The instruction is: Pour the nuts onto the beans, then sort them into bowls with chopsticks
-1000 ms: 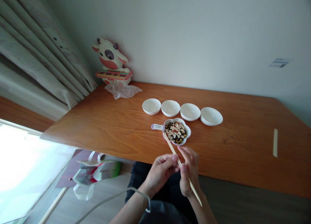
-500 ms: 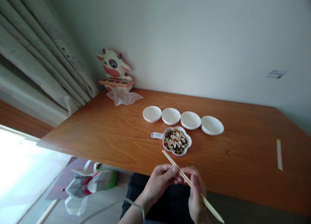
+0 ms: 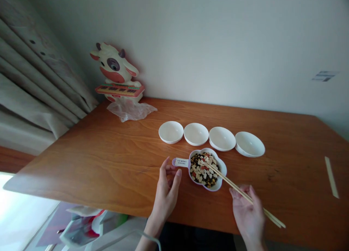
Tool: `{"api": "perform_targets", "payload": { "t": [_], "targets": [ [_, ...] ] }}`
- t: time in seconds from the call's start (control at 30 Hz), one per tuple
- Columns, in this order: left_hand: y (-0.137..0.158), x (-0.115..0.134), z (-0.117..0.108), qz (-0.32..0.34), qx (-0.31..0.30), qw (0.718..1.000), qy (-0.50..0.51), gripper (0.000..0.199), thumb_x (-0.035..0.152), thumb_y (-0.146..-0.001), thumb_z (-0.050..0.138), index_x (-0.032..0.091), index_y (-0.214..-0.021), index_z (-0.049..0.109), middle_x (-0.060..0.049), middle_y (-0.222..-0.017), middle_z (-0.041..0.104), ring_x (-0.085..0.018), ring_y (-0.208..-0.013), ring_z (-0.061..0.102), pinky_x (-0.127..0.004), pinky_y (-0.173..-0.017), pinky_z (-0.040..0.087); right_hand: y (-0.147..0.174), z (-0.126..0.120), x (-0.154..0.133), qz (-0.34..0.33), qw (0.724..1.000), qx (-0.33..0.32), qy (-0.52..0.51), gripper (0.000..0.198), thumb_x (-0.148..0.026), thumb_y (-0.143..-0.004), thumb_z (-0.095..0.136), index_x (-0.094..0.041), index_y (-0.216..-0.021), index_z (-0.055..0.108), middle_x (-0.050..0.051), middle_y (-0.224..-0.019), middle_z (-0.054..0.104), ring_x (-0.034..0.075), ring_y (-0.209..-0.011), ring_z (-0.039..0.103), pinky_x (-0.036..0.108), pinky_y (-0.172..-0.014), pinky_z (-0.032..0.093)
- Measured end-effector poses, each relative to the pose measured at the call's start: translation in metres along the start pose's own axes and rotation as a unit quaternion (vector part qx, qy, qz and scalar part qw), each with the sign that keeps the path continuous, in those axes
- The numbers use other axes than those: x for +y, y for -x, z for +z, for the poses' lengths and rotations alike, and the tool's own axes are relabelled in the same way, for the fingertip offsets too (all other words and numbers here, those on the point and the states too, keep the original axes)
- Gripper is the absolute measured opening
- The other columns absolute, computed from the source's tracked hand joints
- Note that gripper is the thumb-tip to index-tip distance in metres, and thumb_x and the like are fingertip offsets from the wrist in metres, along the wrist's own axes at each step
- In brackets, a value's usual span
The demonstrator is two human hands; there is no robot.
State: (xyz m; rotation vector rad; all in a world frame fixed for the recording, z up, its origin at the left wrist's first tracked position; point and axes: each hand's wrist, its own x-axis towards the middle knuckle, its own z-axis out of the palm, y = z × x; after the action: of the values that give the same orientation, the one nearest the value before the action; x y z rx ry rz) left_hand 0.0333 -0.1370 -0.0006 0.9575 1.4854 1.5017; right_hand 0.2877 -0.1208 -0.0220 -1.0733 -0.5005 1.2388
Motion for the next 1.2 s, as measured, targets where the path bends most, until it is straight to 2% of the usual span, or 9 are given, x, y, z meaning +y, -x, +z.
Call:
{"api": "perform_targets", "payload": {
  "t": [0.07, 0.27, 0.53, 0.67, 0.8, 0.9, 1.0, 1.1, 1.2],
  "targets": [
    [-0.005, 0.001, 0.003, -0.012, -0.006, 1.0, 0.0, 0.062, 0.044, -0.096, 0.062, 0.027, -0.15, 0.038, -0.01, -0.129, 0.059, -0.02, -0.108, 0.062, -0.031, -0.088, 0.056, 0.001, -0.002, 0.002, 0.007, 1.0, 0.012, 0.002, 0.023, -0.043, -0.088, 0.065, -0.023, -0.078, 0.068, -0.001, -0.077, 0.057, 0.016, -0.072, 0.054, 0.035, -0.075, 0.049],
    [-0.022, -0.011, 0.006, -0.062, -0.006, 0.997, 0.048, 0.049, 0.051, -0.096, 0.06, 0.022, -0.134, 0.055, -0.005, -0.108, 0.067, -0.015, -0.085, 0.068, -0.029, -0.079, 0.06, 0.005, -0.007, 0.007, 0.006, 1.0, 0.009, 0.012, 0.023, -0.044, -0.088, 0.066, -0.023, -0.08, 0.07, 0.0, -0.076, 0.059, 0.015, -0.07, 0.051, 0.032, -0.071, 0.046],
    [-0.021, -0.018, 0.019, 0.003, 0.046, 0.999, 0.001, 0.061, 0.052, -0.094, 0.062, 0.021, -0.142, 0.042, 0.001, -0.088, 0.061, -0.012, -0.07, 0.065, -0.025, -0.067, 0.057, 0.005, -0.003, 0.013, -0.023, 0.997, -0.06, 0.038, 0.031, -0.046, -0.096, 0.056, -0.022, -0.081, 0.068, 0.0, -0.075, 0.057, 0.014, -0.068, 0.049, 0.031, -0.071, 0.043],
    [-0.01, -0.017, 0.016, 0.031, 0.056, 0.997, -0.041, 0.058, 0.052, -0.095, 0.06, 0.021, -0.142, 0.044, 0.005, -0.078, 0.06, -0.01, -0.062, 0.059, -0.023, -0.063, 0.053, -0.001, 0.0, 0.007, -0.053, 0.99, -0.113, 0.058, 0.036, -0.045, -0.1, 0.048, -0.022, -0.078, 0.064, -0.001, -0.071, 0.053, 0.015, -0.068, 0.048, 0.033, -0.073, 0.043],
    [-0.003, -0.02, 0.01, 0.028, 0.047, 0.997, -0.046, 0.06, 0.053, -0.094, 0.061, 0.021, -0.141, 0.045, 0.003, -0.08, 0.064, -0.012, -0.063, 0.063, -0.025, -0.064, 0.055, -0.025, 0.011, -0.02, -0.101, 0.971, -0.191, 0.101, 0.042, -0.048, -0.101, 0.044, -0.022, -0.079, 0.067, 0.002, -0.075, 0.059, 0.017, -0.073, 0.053, 0.034, -0.076, 0.042],
    [-0.003, -0.024, 0.007, 0.034, 0.043, 0.996, -0.067, 0.06, 0.054, -0.093, 0.062, 0.021, -0.14, 0.047, 0.001, -0.082, 0.067, -0.013, -0.065, 0.066, -0.027, -0.066, 0.057, -0.061, 0.03, -0.042, -0.118, 0.942, -0.278, 0.146, 0.041, -0.051, -0.1, 0.047, -0.02, -0.087, 0.071, 0.005, -0.078, 0.064, 0.021, -0.076, 0.057, 0.036, -0.075, 0.044],
    [-0.007, -0.027, 0.003, 0.035, 0.031, 0.994, -0.104, 0.058, 0.055, -0.094, 0.058, 0.02, -0.14, 0.048, -0.001, -0.088, 0.069, -0.016, -0.07, 0.069, -0.03, -0.067, 0.059, -0.098, 0.052, -0.051, -0.137, 0.915, -0.34, 0.171, 0.039, -0.052, -0.097, 0.053, -0.02, -0.084, 0.071, 0.006, -0.079, 0.065, 0.021, -0.077, 0.058, 0.037, -0.075, 0.044],
    [-0.012, -0.024, -0.002, 0.038, 0.001, 0.986, -0.162, 0.055, 0.053, -0.098, 0.052, 0.021, -0.142, 0.046, 0.0, -0.086, 0.067, -0.016, -0.071, 0.069, -0.03, -0.067, 0.059, -0.121, 0.062, -0.048, -0.161, 0.91, -0.348, 0.155, 0.042, -0.053, -0.1, 0.044, -0.022, -0.086, 0.069, 0.005, -0.078, 0.064, 0.02, -0.075, 0.058, 0.036, -0.071, 0.044],
    [-0.017, -0.018, -0.009, 0.088, -0.019, 0.966, -0.242, 0.05, 0.048, -0.098, 0.053, 0.023, -0.142, 0.045, 0.0, -0.092, 0.067, -0.016, -0.074, 0.067, -0.03, -0.071, 0.057, -0.127, 0.055, -0.039, -0.17, 0.915, -0.338, 0.139, 0.038, -0.047, -0.104, 0.037, -0.025, -0.091, 0.065, 0.003, -0.077, 0.063, 0.018, -0.071, 0.056, 0.033, -0.066, 0.042]
  ]
}}
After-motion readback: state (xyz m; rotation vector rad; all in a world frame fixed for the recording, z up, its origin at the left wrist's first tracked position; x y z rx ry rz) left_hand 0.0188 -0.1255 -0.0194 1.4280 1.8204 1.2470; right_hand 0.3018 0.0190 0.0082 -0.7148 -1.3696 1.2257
